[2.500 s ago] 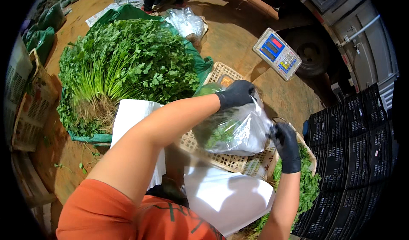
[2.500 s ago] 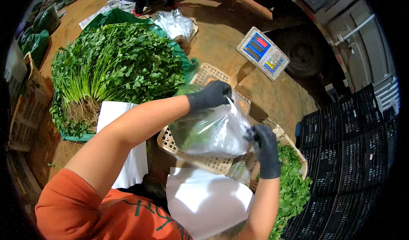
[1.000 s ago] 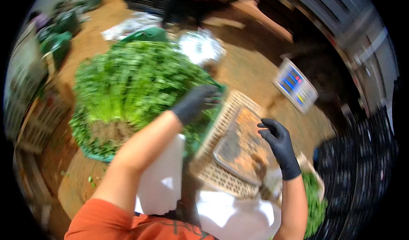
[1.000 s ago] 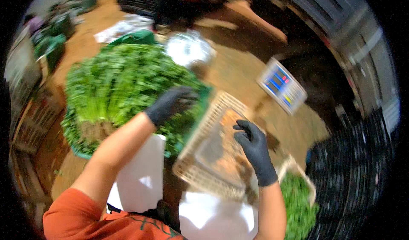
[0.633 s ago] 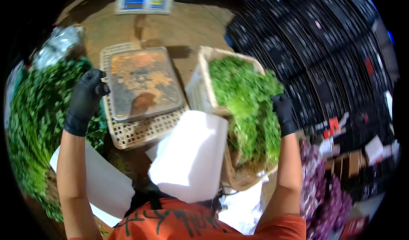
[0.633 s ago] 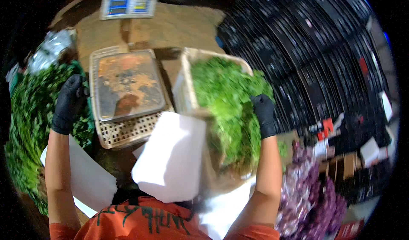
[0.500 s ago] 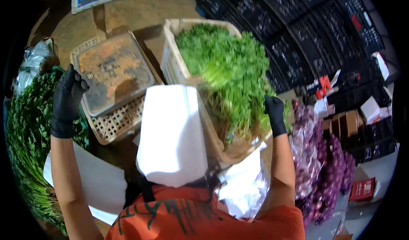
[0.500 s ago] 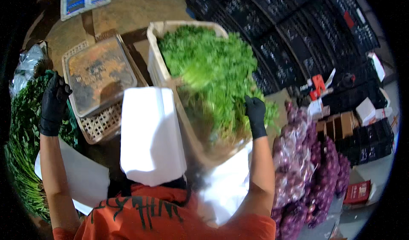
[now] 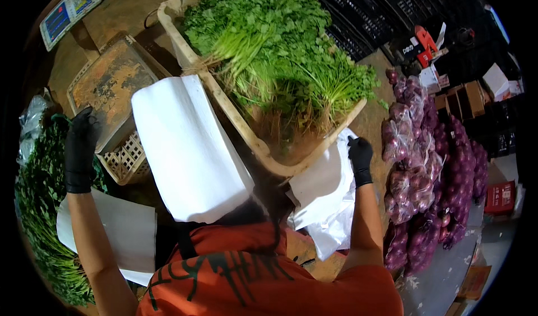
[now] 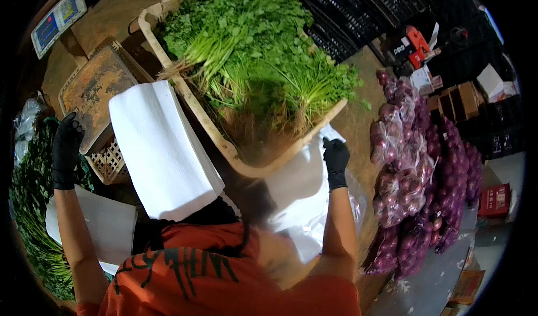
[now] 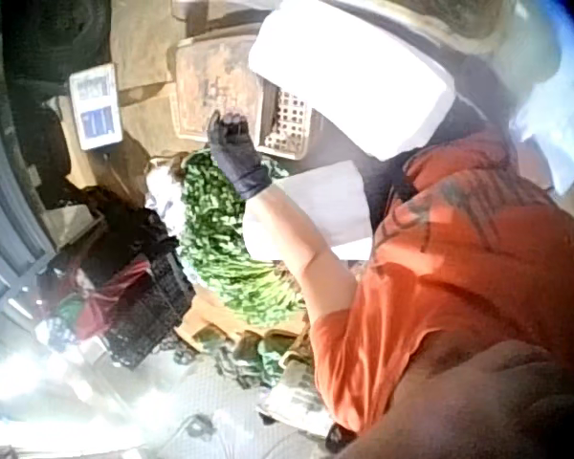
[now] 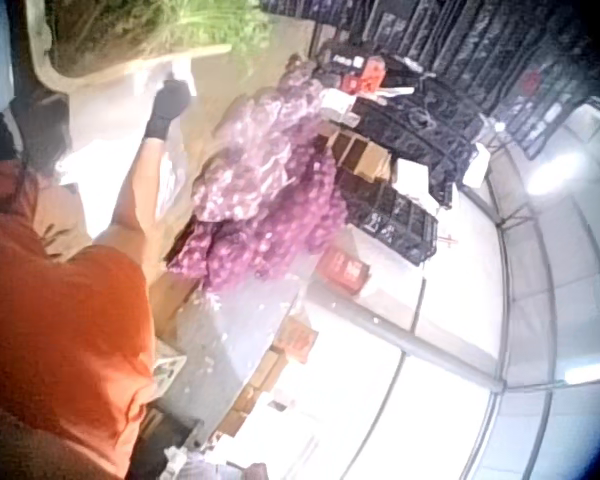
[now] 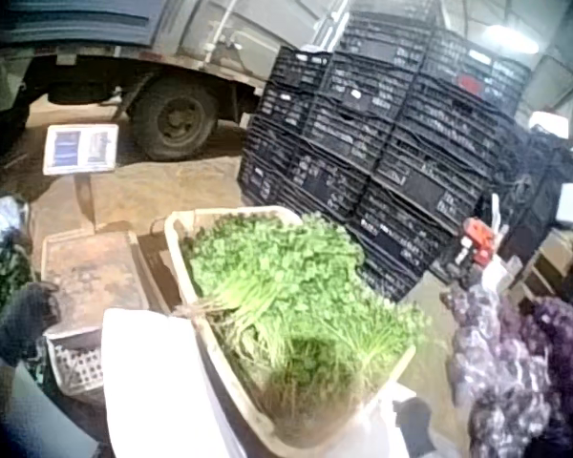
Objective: The person sorts bunches of leafy green vegetables from a large pile into a white plastic crate. They wear black gloves and handle the greens by hand, occasionally placing them into a clear plastic bag before arranging them in the crate. The process involves repetitive picking, shaking, and placing of the vegetables.
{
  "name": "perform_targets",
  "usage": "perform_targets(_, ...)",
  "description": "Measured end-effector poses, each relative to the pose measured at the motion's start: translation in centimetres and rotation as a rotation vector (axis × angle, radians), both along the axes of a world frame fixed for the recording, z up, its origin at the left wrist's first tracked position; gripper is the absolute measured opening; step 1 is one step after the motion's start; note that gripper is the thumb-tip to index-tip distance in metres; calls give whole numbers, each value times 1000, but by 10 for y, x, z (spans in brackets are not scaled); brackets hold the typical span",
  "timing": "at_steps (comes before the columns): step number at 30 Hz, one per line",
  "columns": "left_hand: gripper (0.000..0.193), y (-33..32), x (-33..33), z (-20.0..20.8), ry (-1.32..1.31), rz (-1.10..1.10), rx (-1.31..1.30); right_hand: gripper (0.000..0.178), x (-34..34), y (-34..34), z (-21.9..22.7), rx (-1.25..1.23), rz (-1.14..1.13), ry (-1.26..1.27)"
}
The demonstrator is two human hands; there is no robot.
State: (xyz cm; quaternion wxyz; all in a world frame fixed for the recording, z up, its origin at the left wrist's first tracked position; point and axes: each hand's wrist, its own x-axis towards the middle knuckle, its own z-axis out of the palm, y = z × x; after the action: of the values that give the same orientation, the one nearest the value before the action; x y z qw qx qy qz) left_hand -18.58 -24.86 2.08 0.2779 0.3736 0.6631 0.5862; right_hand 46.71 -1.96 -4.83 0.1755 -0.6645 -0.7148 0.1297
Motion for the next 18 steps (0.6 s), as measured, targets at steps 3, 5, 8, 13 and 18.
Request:
perform_targets(3, 36, -19, -21, -10, 460, 12, -243, 42, 6, -55, -93, -139, 418, -425)
perform_targets(5, 37, -20, -1, 7, 645, 55, -331, 46, -55, -118, -90, -124, 187, -352)
perform_targets(8, 35, -36, -35, -11, -227, -138, 30, 49, -85, -133, -90, -67, 233, -364)
perform_targets(13, 36, -42, -52, -15, 197, -231, -82, 42, -51, -69, -125, 234, -5, -408)
perform_targets(18, 38, -45, -47, -9, 364, -132, -146, 39, -29, 2, -113, 40, -201, -595)
